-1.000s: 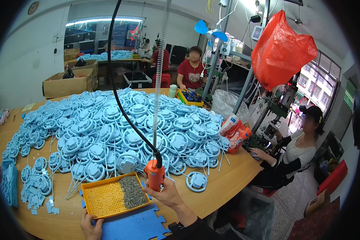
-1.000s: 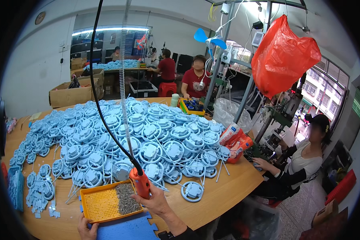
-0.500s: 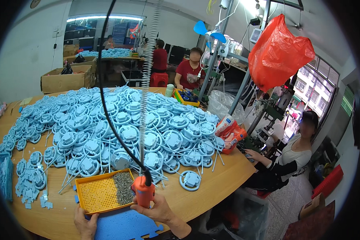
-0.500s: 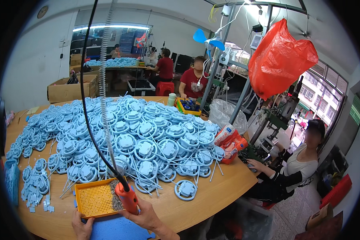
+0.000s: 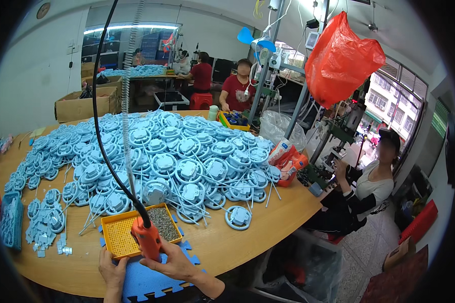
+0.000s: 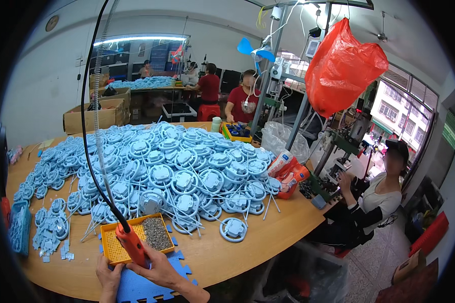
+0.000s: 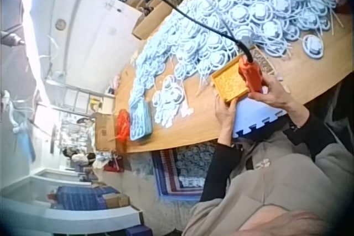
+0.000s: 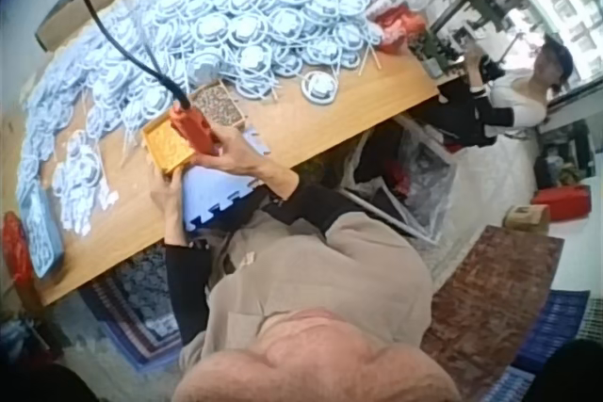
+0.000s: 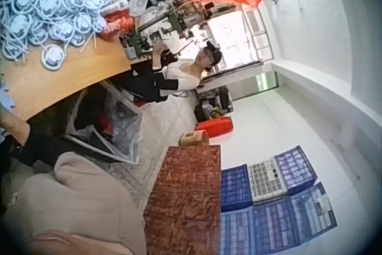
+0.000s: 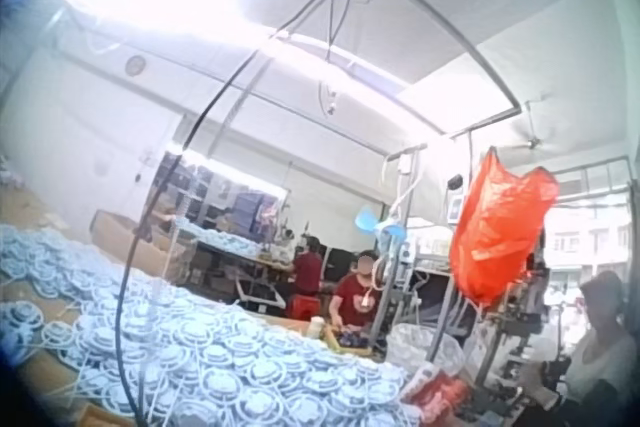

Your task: Manually assembling blue plastic toy components at a factory workstation.

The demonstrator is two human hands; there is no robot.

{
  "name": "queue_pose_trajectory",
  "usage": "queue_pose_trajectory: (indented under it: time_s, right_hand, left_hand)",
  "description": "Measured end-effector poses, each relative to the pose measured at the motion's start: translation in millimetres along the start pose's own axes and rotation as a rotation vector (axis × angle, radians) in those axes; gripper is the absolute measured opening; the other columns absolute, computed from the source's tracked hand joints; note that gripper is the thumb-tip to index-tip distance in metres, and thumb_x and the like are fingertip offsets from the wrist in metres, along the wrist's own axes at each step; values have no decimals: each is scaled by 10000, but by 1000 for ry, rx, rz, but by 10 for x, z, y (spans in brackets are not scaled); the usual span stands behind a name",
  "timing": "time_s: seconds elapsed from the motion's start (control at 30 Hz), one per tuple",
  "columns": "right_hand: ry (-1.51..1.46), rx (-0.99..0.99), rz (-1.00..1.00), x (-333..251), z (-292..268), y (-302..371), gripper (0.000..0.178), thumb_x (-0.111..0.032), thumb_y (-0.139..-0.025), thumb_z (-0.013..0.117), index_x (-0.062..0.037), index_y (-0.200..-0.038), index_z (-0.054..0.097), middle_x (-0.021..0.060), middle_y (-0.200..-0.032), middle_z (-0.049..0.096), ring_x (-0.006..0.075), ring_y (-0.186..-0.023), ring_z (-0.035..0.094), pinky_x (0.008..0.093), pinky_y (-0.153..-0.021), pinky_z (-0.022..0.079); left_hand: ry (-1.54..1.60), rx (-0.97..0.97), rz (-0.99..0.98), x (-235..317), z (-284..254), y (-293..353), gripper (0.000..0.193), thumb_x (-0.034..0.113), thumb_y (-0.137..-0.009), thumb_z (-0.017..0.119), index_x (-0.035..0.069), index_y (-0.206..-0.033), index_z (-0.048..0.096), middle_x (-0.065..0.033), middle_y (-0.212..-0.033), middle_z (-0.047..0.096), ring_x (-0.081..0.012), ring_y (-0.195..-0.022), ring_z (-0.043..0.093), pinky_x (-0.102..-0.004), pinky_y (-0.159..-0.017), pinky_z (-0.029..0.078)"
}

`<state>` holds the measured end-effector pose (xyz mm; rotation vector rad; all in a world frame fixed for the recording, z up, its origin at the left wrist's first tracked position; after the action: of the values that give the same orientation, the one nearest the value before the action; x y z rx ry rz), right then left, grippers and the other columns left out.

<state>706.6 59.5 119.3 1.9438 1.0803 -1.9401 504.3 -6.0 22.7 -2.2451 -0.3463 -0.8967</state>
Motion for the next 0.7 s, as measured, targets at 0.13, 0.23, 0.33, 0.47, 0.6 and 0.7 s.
queue_pose_trajectory:
  time_s: [0.13,0.23,0.33,0.47,0.6,0.7]
  right_hand:
    - [-53,15,6,-55,32,12,564,-172,-809,702,-1,-1269,426,53,-986,582,114,-877,550,257,-758,443]
    - [-78,-19,-57,-52,42,-1,619,-181,-819,690,3,-1320,375,69,-1043,573,122,-919,540,273,-800,440]
    - [-125,-47,-22,-90,18,-22,613,-178,-818,687,-4,-1322,384,89,-1102,563,159,-952,559,293,-844,443]
    - [662,250,-555,-557,-617,-39,650,-163,-791,678,-9,-1343,373,186,-1105,555,306,-936,594,351,-821,474]
    - [868,713,-167,-971,-2193,-366,759,-221,-848,559,52,-1404,120,190,-689,604,373,-612,594,445,-573,461]
    - [1186,671,-157,-1442,-2716,-617,663,-245,-839,560,89,-1322,254,280,-785,621,441,-758,603,512,-680,467]
  left_hand:
    - [-26,-37,-40,59,-23,40,437,123,-601,771,20,-954,536,-182,-1047,556,-371,-949,545,-415,-789,449]
    - [-108,69,97,335,-163,23,509,253,-677,739,20,-1066,508,-211,-1127,529,-367,-1045,519,-422,-882,409]
    - [109,55,255,668,-192,-76,669,449,-776,640,-6,-1223,440,-230,-1230,479,-339,-1161,465,-428,-972,350]
    - [1043,-707,34,1238,329,-130,789,498,-835,572,-63,-1330,321,-172,-1066,604,-258,-995,607,-353,-872,455]
    - [901,-779,-80,1254,558,-111,760,333,-790,683,-44,-1339,317,-107,-842,612,-199,-748,616,-306,-677,497]
    - [1054,-828,-114,1429,522,-110,546,98,-792,661,-33,-1261,413,-79,-877,588,-164,-791,587,-273,-689,476]
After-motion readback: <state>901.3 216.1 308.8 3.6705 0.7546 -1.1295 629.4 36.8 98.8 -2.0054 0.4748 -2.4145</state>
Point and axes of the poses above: each hand's wrist, its own y-axis away from the middle knuckle, its own z-axis out of the palm, x = y × z, the point moved 7 cm from there along -y, towards the middle knuckle
